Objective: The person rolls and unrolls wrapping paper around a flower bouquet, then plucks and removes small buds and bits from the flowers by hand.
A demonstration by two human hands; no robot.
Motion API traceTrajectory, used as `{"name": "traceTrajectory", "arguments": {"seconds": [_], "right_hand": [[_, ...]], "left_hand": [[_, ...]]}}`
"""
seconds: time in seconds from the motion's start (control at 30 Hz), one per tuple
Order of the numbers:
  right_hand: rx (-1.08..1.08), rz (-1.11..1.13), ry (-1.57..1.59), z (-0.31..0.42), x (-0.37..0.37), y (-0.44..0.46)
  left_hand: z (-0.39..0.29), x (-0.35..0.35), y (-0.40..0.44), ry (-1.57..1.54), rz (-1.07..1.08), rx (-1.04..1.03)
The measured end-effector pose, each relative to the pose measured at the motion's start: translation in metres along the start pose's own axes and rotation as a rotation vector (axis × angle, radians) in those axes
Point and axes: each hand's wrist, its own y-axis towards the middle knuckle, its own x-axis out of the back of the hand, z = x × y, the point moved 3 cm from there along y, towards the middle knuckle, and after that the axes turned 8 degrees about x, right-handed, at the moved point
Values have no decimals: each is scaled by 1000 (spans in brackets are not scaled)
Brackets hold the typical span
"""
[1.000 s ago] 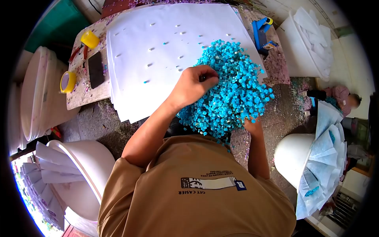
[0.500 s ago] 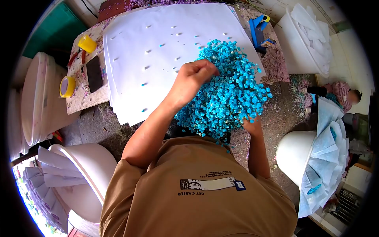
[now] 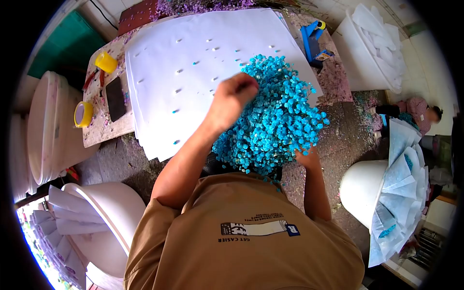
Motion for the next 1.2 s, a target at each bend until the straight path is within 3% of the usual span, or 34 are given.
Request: {"name": "traceTrajectory", "arguments": {"seconds": [0.03, 0.1, 0.13, 0.2, 0.3, 0.37, 0.43, 0.47, 0.5, 0.57, 0.63, 0.7, 0.8, 0.87, 0.9, 0.97, 1.0, 1.07, 1.1, 1.17, 1.2], "right_hand": [[11, -2, -6, 2, 0, 0], [161, 40, -191, 8, -1, 5], [232, 67, -290, 9, -1, 10], [129, 48, -244, -2, 3, -3], [54, 120, -433, 4, 6, -1], [133, 125, -432, -6, 5, -3], [126, 133, -417, -9, 5, -7], [26, 73, -261, -8, 4, -7], [-24, 48, -181, -10, 3, -8], [-53, 38, -151, -15, 3, -11], [-28, 61, -200, -17, 3, -8], [61, 85, -269, -10, 1, -4], [77, 87, -300, 7, 1, 5], [126, 104, -370, 8, 2, 6], [175, 130, -432, 9, 0, 4], [140, 69, -421, 14, -1, 5], [178, 84, -401, 16, -1, 9], [207, 124, -401, 16, -2, 8], [207, 124, -399, 16, -3, 7], [204, 95, -366, 23, -5, 14], [207, 91, -366, 27, -5, 17]], "left_hand": [[6, 15, 13, -133, 101, 138], [-7, 12, 26, 152, -88, -3], [-7, 10, 34, 153, -92, -9], [-4, 2, 47, 643, -201, -346], [11, -7, 64, 885, -199, -236], [13, -4, 66, 854, -193, -287], [18, 9, 70, 355, -282, -262], [15, 17, 73, 135, -270, -180], [20, 26, 75, -194, -157, 158], [20, 35, 73, -284, -82, 202], [18, 29, 72, -45, -126, 172], [34, 26, 90, 258, -144, -40], [38, 23, 99, 346, -94, -67], [29, 23, 97, 149, -178, -90], [29, 24, 96, -3, -243, 22], [10, 28, 83, -351, 13, 104], [-2, 24, 73, -347, 17, 108], [-36, 1, 53, 22, 29, -72], [-30, -12, 58, 96, 35, -306], [-49, -27, 47, 592, -1, -367], [-41, -32, 50, 675, -104, -506]]}}
